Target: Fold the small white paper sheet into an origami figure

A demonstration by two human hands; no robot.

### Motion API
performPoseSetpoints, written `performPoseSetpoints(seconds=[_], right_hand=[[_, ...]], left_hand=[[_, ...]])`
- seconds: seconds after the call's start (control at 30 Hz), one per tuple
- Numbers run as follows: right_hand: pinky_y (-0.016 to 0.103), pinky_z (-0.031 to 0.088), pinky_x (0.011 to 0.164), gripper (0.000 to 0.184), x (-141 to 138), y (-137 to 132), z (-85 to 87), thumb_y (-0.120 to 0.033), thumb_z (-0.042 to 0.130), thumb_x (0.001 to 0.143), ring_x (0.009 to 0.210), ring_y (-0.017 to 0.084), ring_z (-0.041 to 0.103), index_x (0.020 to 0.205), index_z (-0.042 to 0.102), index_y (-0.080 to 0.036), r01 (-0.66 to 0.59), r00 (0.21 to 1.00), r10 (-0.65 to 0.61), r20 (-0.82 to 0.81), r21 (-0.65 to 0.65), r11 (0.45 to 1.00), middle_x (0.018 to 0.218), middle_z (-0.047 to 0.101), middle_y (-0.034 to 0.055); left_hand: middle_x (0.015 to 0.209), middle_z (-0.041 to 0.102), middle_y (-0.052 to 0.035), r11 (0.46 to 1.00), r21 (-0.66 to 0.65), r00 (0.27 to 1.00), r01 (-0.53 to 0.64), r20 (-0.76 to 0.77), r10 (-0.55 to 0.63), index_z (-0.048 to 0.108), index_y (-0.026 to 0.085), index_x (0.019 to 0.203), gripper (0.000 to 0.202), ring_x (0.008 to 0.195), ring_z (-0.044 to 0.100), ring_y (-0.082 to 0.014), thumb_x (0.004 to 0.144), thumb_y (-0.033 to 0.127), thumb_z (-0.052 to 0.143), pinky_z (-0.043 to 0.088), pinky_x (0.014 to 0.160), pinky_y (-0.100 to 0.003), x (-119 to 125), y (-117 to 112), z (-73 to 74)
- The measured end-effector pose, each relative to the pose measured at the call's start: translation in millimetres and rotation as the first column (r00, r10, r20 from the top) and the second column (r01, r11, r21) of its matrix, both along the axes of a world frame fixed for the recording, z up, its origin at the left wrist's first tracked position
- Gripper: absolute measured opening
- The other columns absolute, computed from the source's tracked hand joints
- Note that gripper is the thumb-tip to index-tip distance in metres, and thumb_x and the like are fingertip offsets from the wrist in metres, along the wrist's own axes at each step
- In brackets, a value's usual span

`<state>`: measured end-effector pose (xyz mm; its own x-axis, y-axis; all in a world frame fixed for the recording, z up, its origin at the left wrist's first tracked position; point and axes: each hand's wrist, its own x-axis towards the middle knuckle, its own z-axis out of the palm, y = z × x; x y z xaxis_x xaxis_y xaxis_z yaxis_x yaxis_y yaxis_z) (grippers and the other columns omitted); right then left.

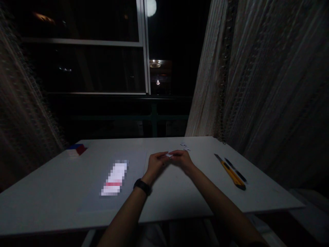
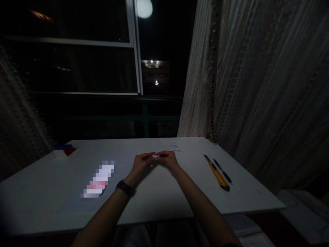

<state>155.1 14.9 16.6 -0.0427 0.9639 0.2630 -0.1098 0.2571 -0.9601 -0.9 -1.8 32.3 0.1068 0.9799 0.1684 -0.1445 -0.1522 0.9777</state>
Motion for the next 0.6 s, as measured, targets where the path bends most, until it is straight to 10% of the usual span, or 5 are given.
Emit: performPoseSetpoints(seconds=[0.6], right_hand=[[0.031, 0.042, 0.064, 0.027, 12.5, -10.0, 5.4, -0.025, 0.078, 0.045, 0.061, 0.016, 0.058, 0.069, 0.072, -0.016, -0.112, 0.992, 0.114, 0.046, -0.028, 0.993, 0.065, 0.067, 0.0033]], left_hand=[[0.061, 0.067, -0.0086, 0.991, 0.009, 0.983, 0.136, -0.127, -0.134, 0.073, 0.009, 0.078, 0.034, 0.047, 0.052, -0.011, 0.048, 0.022, 0.078, 0.036, 0.044, -0.022, -10.7, -2.3, 12.2]])
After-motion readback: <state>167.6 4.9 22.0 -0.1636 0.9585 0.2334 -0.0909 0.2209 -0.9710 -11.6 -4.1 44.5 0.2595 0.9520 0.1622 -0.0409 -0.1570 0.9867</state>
